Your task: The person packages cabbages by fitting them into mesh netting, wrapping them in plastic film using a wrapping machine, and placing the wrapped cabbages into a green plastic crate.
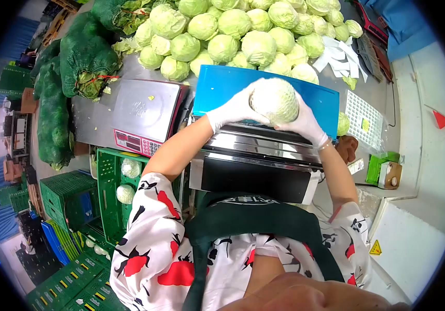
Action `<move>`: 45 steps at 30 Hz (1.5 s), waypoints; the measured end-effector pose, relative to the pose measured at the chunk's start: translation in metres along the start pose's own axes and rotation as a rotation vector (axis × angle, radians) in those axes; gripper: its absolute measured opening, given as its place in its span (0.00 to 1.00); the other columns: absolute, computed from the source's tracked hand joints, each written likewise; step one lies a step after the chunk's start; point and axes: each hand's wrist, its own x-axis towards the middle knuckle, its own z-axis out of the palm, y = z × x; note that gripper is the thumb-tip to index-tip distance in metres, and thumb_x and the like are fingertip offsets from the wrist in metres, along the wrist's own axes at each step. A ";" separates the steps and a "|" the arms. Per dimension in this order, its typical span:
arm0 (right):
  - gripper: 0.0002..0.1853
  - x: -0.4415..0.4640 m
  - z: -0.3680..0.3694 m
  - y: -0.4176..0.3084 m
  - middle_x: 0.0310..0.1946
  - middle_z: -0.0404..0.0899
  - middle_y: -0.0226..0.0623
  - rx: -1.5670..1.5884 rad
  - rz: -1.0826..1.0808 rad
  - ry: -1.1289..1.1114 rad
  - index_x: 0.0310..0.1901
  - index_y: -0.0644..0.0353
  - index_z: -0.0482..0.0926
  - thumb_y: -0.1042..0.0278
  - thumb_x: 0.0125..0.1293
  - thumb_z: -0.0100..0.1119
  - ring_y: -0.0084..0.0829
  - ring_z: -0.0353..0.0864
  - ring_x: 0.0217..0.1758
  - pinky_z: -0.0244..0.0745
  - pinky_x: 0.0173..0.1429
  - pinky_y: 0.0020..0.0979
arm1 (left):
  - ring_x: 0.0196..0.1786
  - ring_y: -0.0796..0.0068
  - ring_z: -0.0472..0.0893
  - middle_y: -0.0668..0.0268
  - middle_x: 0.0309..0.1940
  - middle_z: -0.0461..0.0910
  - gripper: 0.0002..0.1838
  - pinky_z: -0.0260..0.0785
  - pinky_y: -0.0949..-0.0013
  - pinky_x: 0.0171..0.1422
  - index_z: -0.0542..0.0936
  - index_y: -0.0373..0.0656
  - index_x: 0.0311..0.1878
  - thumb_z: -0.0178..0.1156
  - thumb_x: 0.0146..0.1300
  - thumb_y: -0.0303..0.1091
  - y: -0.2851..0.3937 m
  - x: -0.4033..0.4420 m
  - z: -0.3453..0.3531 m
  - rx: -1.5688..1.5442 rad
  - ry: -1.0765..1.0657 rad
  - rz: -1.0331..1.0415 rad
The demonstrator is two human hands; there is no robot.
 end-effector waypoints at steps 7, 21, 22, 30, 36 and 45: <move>0.34 -0.142 0.028 -0.084 0.60 0.75 0.36 0.771 0.624 -0.223 0.69 0.68 0.64 0.60 0.66 0.63 0.26 0.74 0.59 0.71 0.62 0.27 | 0.64 0.59 0.75 0.45 0.61 0.73 0.47 0.68 0.60 0.68 0.59 0.32 0.71 0.65 0.62 0.58 -0.006 -0.137 0.061 -0.229 -0.217 -0.253; 0.23 -0.242 0.104 -0.021 0.48 0.82 0.33 0.597 0.853 -0.212 0.61 0.53 0.77 0.52 0.69 0.59 0.28 0.81 0.49 0.75 0.51 0.30 | 0.64 0.65 0.77 0.53 0.62 0.77 0.32 0.67 0.66 0.69 0.61 0.38 0.74 0.59 0.72 0.38 -0.033 -0.263 0.094 -0.438 -0.065 -0.625; 0.20 -0.254 0.108 -0.028 0.46 0.83 0.34 0.282 0.759 -0.114 0.59 0.53 0.78 0.55 0.69 0.60 0.28 0.82 0.47 0.76 0.50 0.30 | 0.60 0.65 0.80 0.54 0.59 0.79 0.27 0.71 0.67 0.66 0.66 0.41 0.71 0.59 0.71 0.35 -0.036 -0.274 0.097 -0.132 -0.020 -0.526; 0.09 -0.269 0.101 -0.042 0.20 0.76 0.28 0.737 0.992 0.504 0.36 0.62 0.80 0.66 0.72 0.57 0.17 0.73 0.23 0.66 0.28 0.22 | 0.19 0.84 0.73 0.70 0.18 0.75 0.17 0.69 0.74 0.24 0.75 0.45 0.64 0.50 0.76 0.32 -0.002 -0.273 0.094 0.126 0.334 -0.385; 0.10 -0.311 0.196 0.046 0.34 0.81 0.31 0.023 0.925 0.113 0.48 0.63 0.80 0.69 0.74 0.52 0.27 0.83 0.38 0.77 0.42 0.28 | 0.43 0.51 0.84 0.46 0.38 0.84 0.19 0.75 0.57 0.51 0.82 0.36 0.49 0.55 0.70 0.43 -0.120 -0.290 0.145 0.096 -0.139 -0.661; 0.17 -0.214 0.192 -0.023 0.38 0.82 0.35 1.207 0.834 -0.251 0.58 0.65 0.76 0.67 0.72 0.53 0.27 0.83 0.42 0.77 0.47 0.27 | 0.20 0.66 0.81 0.62 0.23 0.82 0.09 0.74 0.64 0.25 0.84 0.44 0.46 0.60 0.65 0.33 -0.061 -0.235 0.124 0.320 0.294 0.290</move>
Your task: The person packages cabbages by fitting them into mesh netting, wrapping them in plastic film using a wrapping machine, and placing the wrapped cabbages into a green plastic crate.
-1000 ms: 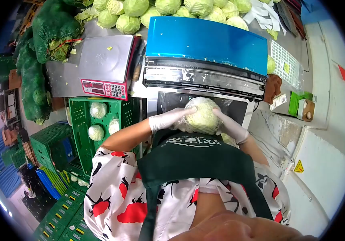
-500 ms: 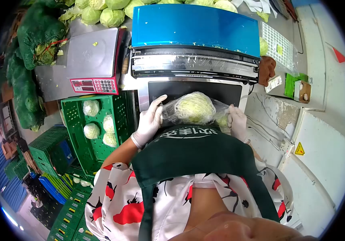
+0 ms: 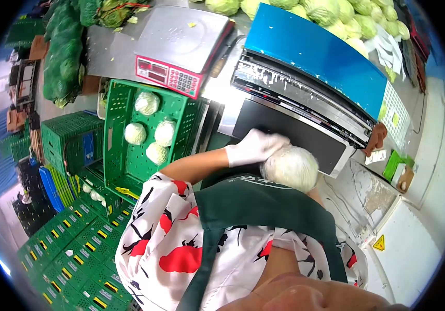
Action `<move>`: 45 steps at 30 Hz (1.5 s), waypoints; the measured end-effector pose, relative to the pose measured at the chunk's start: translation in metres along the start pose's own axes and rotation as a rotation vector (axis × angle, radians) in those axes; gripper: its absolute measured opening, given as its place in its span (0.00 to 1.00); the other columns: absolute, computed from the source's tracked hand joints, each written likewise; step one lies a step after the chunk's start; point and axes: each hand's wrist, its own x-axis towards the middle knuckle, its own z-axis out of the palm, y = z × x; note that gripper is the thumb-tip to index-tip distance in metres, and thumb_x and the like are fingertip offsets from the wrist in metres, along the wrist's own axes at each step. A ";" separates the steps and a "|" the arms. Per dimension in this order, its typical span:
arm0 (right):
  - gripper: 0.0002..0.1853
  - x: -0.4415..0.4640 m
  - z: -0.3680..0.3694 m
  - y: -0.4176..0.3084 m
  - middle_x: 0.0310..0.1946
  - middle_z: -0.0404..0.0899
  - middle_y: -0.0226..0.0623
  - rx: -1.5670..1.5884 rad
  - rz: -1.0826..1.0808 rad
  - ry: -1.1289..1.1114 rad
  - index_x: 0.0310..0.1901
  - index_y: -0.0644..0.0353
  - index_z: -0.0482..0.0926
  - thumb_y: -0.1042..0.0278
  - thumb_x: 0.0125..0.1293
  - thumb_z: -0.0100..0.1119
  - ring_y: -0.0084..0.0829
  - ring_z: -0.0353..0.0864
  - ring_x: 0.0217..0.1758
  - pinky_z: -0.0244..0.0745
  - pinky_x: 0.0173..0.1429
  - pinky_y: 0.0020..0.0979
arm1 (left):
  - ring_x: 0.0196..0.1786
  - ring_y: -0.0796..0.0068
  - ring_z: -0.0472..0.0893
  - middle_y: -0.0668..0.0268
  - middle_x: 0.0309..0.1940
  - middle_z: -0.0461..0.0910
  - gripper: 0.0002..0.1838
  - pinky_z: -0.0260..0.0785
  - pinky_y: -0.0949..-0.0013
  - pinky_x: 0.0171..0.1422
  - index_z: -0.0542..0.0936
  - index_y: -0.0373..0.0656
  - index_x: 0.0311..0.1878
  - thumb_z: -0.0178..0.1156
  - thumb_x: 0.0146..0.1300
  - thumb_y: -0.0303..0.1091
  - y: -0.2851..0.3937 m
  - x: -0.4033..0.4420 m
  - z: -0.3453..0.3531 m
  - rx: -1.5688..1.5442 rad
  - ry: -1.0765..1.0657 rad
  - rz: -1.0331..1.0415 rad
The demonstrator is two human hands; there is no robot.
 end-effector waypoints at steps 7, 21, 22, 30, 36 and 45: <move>0.13 0.006 0.059 -0.074 0.51 0.77 0.42 -0.714 -0.740 0.567 0.54 0.66 0.73 0.77 0.70 0.49 0.33 0.77 0.56 0.72 0.62 0.33 | 0.65 0.71 0.73 0.57 0.67 0.68 0.37 0.64 0.67 0.70 0.56 0.38 0.77 0.60 0.71 0.39 0.017 0.041 -0.010 -0.785 0.076 -0.542; 0.12 -0.001 -0.142 -0.303 0.37 0.85 0.34 -0.816 -1.206 1.095 0.51 0.62 0.81 0.71 0.69 0.56 0.26 0.83 0.40 0.76 0.49 0.26 | 0.66 0.56 0.74 0.59 0.65 0.73 0.36 0.69 0.50 0.68 0.69 0.45 0.69 0.45 0.68 0.63 -0.079 -0.162 -0.226 -0.902 1.011 -0.798; 0.12 0.002 -0.161 -0.325 0.37 0.85 0.41 -0.879 -1.180 1.182 0.49 0.62 0.82 0.68 0.68 0.57 0.32 0.84 0.41 0.76 0.48 0.29 | 0.62 0.56 0.77 0.59 0.63 0.75 0.35 0.73 0.48 0.64 0.70 0.45 0.69 0.43 0.69 0.61 -0.090 -0.173 -0.238 -0.975 1.092 -0.867; 0.17 0.109 -0.377 -0.495 0.34 0.86 0.46 -1.167 -0.941 1.440 0.49 0.57 0.84 0.56 0.64 0.60 0.42 0.85 0.36 0.78 0.45 0.39 | 0.67 0.67 0.71 0.54 0.69 0.69 0.33 0.62 0.65 0.71 0.62 0.33 0.73 0.61 0.69 0.33 -0.124 -0.024 -0.300 -0.051 0.971 -0.727; 0.44 0.163 -0.383 -0.568 0.59 0.74 0.65 -0.956 -0.630 1.600 0.60 0.78 0.71 0.46 0.53 0.70 0.56 0.73 0.65 0.67 0.69 0.41 | 0.71 0.57 0.67 0.47 0.69 0.65 0.49 0.61 0.61 0.73 0.55 0.39 0.77 0.74 0.57 0.34 -0.158 0.237 -0.306 0.286 0.710 -0.354; 0.35 0.176 -0.385 -0.576 0.55 0.80 0.54 -1.023 -0.641 1.157 0.62 0.70 0.73 0.53 0.60 0.69 0.39 0.80 0.56 0.73 0.60 0.33 | 0.65 0.54 0.73 0.43 0.63 0.70 0.66 0.66 0.62 0.70 0.53 0.31 0.74 0.82 0.36 0.50 -0.185 0.403 -0.301 0.723 0.665 -0.479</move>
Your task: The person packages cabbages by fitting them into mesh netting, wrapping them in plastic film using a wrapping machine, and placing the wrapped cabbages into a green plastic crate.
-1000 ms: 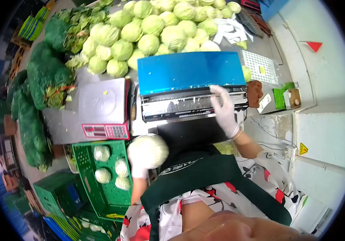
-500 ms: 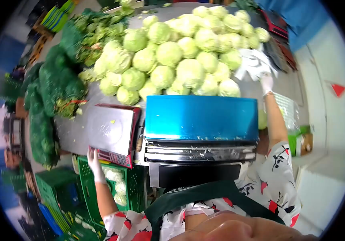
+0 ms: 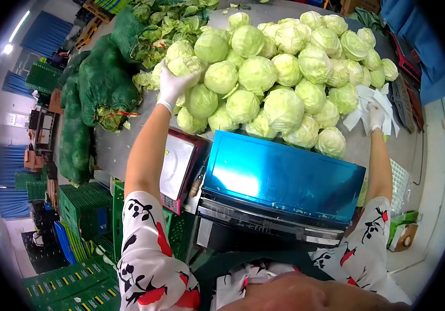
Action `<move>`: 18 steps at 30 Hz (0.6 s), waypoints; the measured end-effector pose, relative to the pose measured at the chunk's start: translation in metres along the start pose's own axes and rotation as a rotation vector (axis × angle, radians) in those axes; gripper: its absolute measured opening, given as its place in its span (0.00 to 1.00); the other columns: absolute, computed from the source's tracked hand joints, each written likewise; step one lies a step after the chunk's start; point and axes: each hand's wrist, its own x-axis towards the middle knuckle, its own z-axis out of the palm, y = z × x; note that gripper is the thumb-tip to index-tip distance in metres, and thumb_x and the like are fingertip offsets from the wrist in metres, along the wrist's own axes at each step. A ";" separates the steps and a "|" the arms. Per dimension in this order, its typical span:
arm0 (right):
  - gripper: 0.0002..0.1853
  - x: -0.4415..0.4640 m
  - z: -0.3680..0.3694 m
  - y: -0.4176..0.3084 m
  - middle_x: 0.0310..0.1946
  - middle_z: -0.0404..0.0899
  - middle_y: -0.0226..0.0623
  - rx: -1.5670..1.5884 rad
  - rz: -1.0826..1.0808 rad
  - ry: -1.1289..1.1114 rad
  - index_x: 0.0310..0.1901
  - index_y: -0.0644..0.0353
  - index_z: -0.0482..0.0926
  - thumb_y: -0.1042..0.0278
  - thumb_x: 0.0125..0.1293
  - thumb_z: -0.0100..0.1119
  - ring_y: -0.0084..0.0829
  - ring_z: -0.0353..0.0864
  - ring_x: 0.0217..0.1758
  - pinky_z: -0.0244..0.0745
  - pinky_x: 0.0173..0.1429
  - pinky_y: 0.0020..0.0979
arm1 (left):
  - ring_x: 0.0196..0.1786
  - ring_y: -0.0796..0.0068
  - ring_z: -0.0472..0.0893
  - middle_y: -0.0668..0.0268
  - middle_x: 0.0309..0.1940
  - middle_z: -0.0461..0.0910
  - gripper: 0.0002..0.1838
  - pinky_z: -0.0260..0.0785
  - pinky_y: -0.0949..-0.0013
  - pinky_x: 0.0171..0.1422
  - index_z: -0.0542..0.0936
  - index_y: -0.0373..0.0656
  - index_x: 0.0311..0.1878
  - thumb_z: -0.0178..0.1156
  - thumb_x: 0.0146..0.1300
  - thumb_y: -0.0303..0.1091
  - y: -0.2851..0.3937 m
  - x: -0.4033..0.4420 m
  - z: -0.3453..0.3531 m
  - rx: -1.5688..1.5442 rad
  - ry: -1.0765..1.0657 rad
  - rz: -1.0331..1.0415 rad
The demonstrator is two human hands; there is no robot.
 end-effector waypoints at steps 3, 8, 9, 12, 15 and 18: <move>0.25 -0.023 0.010 -0.008 0.50 0.83 0.47 -0.008 -0.046 0.052 0.58 0.63 0.78 0.58 0.62 0.66 0.33 0.82 0.49 0.75 0.53 0.33 | 0.60 0.58 0.78 0.49 0.59 0.75 0.58 0.71 0.63 0.65 0.63 0.31 0.69 0.82 0.37 0.49 -0.015 -0.006 0.004 -0.274 0.039 -0.020; 0.18 -0.029 0.002 0.022 0.40 0.86 0.43 -0.301 -0.242 -0.016 0.50 0.61 0.84 0.59 0.64 0.62 0.39 0.84 0.41 0.74 0.48 0.37 | 0.58 0.69 0.78 0.57 0.59 0.76 0.37 0.72 0.65 0.64 0.66 0.34 0.67 0.73 0.56 0.31 -0.031 -0.067 -0.044 -0.972 0.121 -0.186; 0.19 -0.023 0.006 0.030 0.40 0.86 0.45 -0.462 -0.385 -0.008 0.50 0.61 0.84 0.58 0.64 0.62 0.42 0.84 0.40 0.75 0.48 0.38 | 0.59 0.69 0.78 0.57 0.60 0.75 0.37 0.71 0.65 0.65 0.65 0.34 0.67 0.73 0.57 0.30 -0.050 -0.087 -0.055 -0.961 0.150 -0.178; 0.18 -0.058 -0.004 -0.005 0.45 0.85 0.46 -0.222 -0.238 0.007 0.51 0.59 0.84 0.58 0.65 0.60 0.45 0.84 0.45 0.74 0.50 0.39 | 0.61 0.66 0.77 0.56 0.60 0.75 0.43 0.69 0.63 0.67 0.63 0.36 0.70 0.75 0.53 0.31 -0.084 -0.165 -0.096 -0.656 0.141 -0.178; 0.17 -0.130 -0.028 -0.063 0.47 0.84 0.48 -0.298 -0.349 0.093 0.51 0.59 0.84 0.59 0.66 0.58 0.43 0.83 0.50 0.74 0.54 0.37 | 0.62 0.63 0.76 0.54 0.60 0.75 0.48 0.68 0.62 0.69 0.61 0.36 0.71 0.78 0.49 0.34 -0.125 -0.232 -0.116 -0.520 0.101 -0.299; 0.16 -0.161 -0.066 -0.086 0.50 0.84 0.44 -0.384 -0.575 0.395 0.54 0.60 0.82 0.68 0.67 0.54 0.43 0.82 0.54 0.72 0.61 0.36 | 0.66 0.58 0.73 0.49 0.65 0.69 0.56 0.66 0.58 0.71 0.58 0.37 0.73 0.80 0.42 0.40 -0.131 -0.260 -0.133 -0.293 0.019 -0.251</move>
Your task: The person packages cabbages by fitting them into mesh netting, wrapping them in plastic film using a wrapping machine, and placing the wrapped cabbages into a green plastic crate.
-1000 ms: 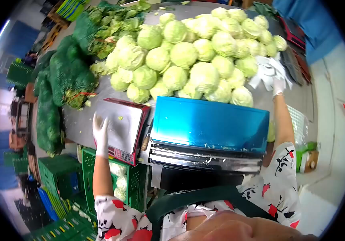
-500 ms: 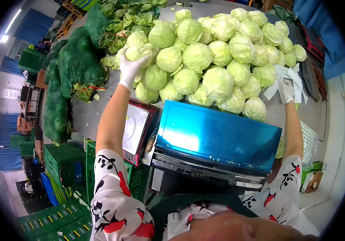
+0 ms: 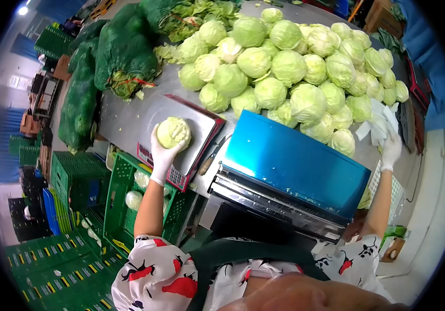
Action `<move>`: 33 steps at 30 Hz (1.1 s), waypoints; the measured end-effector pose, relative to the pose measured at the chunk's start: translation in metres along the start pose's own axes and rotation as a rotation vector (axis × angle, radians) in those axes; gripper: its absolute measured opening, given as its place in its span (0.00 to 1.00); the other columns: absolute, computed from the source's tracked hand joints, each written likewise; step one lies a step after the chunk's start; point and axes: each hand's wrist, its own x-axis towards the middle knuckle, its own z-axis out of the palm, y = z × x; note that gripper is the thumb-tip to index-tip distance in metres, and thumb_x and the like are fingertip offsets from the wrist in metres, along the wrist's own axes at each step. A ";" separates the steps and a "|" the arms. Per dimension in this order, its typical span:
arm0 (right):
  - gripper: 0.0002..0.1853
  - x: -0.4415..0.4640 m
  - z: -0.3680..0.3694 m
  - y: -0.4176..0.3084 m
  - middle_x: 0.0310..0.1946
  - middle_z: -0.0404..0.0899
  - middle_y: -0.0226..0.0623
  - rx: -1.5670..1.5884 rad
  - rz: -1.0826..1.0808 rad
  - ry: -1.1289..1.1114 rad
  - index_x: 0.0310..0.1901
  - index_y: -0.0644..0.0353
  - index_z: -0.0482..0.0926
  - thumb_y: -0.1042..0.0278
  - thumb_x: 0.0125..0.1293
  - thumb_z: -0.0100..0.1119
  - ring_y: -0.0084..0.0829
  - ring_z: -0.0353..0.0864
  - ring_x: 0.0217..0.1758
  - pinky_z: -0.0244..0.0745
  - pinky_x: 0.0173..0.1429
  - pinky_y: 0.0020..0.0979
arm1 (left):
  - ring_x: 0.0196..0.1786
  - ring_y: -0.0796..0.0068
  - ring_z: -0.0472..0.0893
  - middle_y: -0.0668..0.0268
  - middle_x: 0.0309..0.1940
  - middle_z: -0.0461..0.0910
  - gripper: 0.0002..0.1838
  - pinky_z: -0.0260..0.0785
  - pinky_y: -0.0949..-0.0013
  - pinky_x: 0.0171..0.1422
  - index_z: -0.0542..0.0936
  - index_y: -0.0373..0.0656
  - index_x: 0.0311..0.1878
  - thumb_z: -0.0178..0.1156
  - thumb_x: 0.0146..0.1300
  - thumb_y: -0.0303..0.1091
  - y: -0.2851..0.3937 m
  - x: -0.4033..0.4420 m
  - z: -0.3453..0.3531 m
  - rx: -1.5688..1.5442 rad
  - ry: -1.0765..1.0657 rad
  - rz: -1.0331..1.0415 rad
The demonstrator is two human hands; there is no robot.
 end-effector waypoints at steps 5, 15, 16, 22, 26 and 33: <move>0.13 0.017 -0.100 -0.057 0.52 0.80 0.44 0.444 -0.172 0.418 0.49 0.69 0.78 0.81 0.65 0.49 0.39 0.81 0.52 0.74 0.58 0.36 | 0.76 0.47 0.58 0.47 0.71 0.61 0.58 0.47 0.46 0.79 0.57 0.39 0.75 0.76 0.44 0.52 0.036 -0.007 -0.012 0.510 -0.041 0.056; 0.11 -0.093 -0.152 -0.311 0.34 0.73 0.21 2.307 0.448 -0.978 0.54 0.64 0.75 0.69 0.75 0.52 0.13 0.70 0.31 0.68 0.37 0.17 | 0.72 0.66 0.67 0.54 0.65 0.72 0.32 0.58 0.62 0.75 0.63 0.39 0.73 0.60 0.68 0.32 0.178 -0.104 0.022 -0.646 -0.555 0.156; 0.13 -0.115 -0.152 -0.345 0.40 0.76 0.28 1.962 0.523 -0.840 0.56 0.65 0.74 0.70 0.75 0.52 0.18 0.74 0.39 0.71 0.45 0.22 | 0.74 0.66 0.64 0.54 0.69 0.68 0.34 0.57 0.62 0.76 0.59 0.38 0.75 0.59 0.70 0.33 0.187 -0.115 0.031 -0.705 -0.591 0.222; 0.12 -0.192 -0.137 -0.436 0.52 0.82 0.37 1.269 -0.182 -0.328 0.50 0.60 0.86 0.75 0.66 0.62 0.34 0.76 0.61 0.63 0.71 0.40 | 0.75 0.70 0.59 0.59 0.73 0.59 0.33 0.52 0.67 0.77 0.52 0.36 0.77 0.54 0.74 0.32 0.199 -0.139 0.035 -1.261 -0.788 0.031; 0.14 -0.188 -0.150 -0.449 0.44 0.87 0.32 0.741 -0.611 0.038 0.50 0.55 0.86 0.77 0.63 0.65 0.35 0.76 0.64 0.56 0.76 0.48 | 0.69 0.74 0.68 0.60 0.64 0.72 0.22 0.59 0.69 0.72 0.73 0.36 0.67 0.58 0.72 0.31 0.188 -0.142 0.008 -1.140 -0.791 -0.204; 0.17 -0.207 -0.136 -0.464 0.53 0.84 0.39 0.967 -0.409 -0.141 0.56 0.66 0.80 0.82 0.65 0.60 0.33 0.79 0.61 0.51 0.78 0.47 | 0.50 0.82 0.77 0.69 0.44 0.81 0.16 0.69 0.73 0.57 0.76 0.37 0.56 0.62 0.68 0.32 0.169 -0.140 0.000 -1.085 -0.707 -0.061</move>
